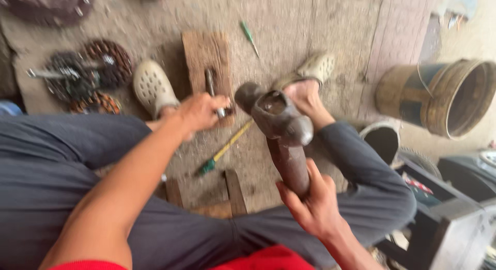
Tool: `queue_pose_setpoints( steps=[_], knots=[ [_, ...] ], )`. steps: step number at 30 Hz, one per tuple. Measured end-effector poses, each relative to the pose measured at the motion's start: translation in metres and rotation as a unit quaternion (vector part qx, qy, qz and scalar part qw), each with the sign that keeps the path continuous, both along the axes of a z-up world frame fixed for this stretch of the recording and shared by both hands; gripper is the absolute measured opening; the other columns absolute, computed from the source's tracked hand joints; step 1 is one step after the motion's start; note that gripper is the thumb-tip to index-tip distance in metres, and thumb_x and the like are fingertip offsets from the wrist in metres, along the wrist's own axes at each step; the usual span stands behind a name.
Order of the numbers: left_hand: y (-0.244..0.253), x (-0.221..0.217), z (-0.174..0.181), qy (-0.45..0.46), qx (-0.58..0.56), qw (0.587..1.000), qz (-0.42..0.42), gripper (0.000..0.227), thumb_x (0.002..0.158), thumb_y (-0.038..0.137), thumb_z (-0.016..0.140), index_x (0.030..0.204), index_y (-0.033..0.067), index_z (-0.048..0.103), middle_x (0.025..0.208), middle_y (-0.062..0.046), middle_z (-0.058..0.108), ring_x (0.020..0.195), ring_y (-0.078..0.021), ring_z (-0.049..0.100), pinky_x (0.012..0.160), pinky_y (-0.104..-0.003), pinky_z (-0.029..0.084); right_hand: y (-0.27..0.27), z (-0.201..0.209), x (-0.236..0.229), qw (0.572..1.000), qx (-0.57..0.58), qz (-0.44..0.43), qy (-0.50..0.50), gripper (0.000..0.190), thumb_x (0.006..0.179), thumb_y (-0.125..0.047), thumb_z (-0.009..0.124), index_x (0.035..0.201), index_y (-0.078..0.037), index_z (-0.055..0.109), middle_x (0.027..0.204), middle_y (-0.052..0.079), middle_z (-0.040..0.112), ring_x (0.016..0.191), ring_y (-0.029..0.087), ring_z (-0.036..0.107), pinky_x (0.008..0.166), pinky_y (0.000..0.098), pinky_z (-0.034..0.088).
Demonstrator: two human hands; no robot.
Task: The person sits on the floor and uses a hammer and a chisel to shape a small metal object placed on a wooden block. They repeatedly strike the chisel with the hammer, occasionally adjusting the object's position.
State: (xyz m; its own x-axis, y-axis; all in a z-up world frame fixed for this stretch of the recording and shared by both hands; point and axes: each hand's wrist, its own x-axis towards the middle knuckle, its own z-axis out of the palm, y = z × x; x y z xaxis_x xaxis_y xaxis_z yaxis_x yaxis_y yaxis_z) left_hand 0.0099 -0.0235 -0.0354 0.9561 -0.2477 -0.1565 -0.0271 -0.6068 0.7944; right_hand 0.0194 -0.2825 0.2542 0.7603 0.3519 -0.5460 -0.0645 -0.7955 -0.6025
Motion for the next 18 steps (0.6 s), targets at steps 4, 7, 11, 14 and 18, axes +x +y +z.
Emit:
queue_pose_setpoints(
  steps=[4,7,11,14,18],
  knots=[
    [0.005,0.014,0.006,0.109,0.002,0.994,0.005,0.048,0.084,0.021,0.072,0.132,0.0181,0.069,0.089,-0.025,0.073,0.082,-0.0358,0.074,0.084,-0.042,0.060,-0.003,-0.008,-0.001,0.997,-0.045,-0.038,0.046,0.028,0.084,-0.024,0.075,0.101,-0.004,0.064,0.054,0.008,0.063,0.045,0.018,0.063,0.047,0.0353,0.051],
    [0.002,0.023,-0.010,0.173,0.004,0.983,-0.069,0.058,0.081,0.022,0.070,0.138,0.0175,0.062,0.081,-0.018,0.073,0.072,-0.0339,0.073,0.069,-0.042,0.061,-0.005,-0.021,-0.002,0.992,-0.072,-0.061,0.079,0.032,0.085,-0.025,0.074,0.107,-0.004,0.064,0.054,0.012,0.064,0.046,0.022,0.064,0.048,0.0369,0.052],
    [0.004,0.007,-0.040,-0.049,0.002,0.998,0.026,0.039,0.079,0.023,0.075,0.117,0.0134,0.079,0.079,-0.021,0.069,0.075,-0.0369,0.068,0.072,-0.046,0.057,0.003,-0.044,-0.017,0.999,-0.044,0.017,0.011,0.041,0.087,-0.028,0.074,0.117,-0.004,0.060,0.061,0.014,0.067,0.052,0.024,0.071,0.052,0.0390,0.052],
    [0.003,0.012,-0.042,0.009,0.021,1.000,-0.011,0.034,0.079,0.020,0.072,0.109,0.0062,0.079,0.079,-0.019,0.071,0.072,-0.0336,0.072,0.069,-0.043,0.059,0.011,-0.058,-0.016,0.987,-0.102,0.114,-0.044,0.043,0.090,-0.029,0.076,0.122,-0.005,0.061,0.065,0.021,0.068,0.062,0.039,0.067,0.058,0.0462,0.051],
    [0.007,0.020,-0.022,0.124,0.009,0.991,-0.040,0.035,0.084,0.016,0.070,0.118,0.0066,0.075,0.080,-0.021,0.074,0.069,-0.0305,0.074,0.071,-0.039,0.062,0.012,-0.065,-0.012,0.997,-0.081,0.008,0.003,0.038,0.090,-0.028,0.076,0.117,-0.006,0.063,0.063,0.016,0.067,0.057,0.028,0.067,0.054,0.0404,0.052]
  ],
)
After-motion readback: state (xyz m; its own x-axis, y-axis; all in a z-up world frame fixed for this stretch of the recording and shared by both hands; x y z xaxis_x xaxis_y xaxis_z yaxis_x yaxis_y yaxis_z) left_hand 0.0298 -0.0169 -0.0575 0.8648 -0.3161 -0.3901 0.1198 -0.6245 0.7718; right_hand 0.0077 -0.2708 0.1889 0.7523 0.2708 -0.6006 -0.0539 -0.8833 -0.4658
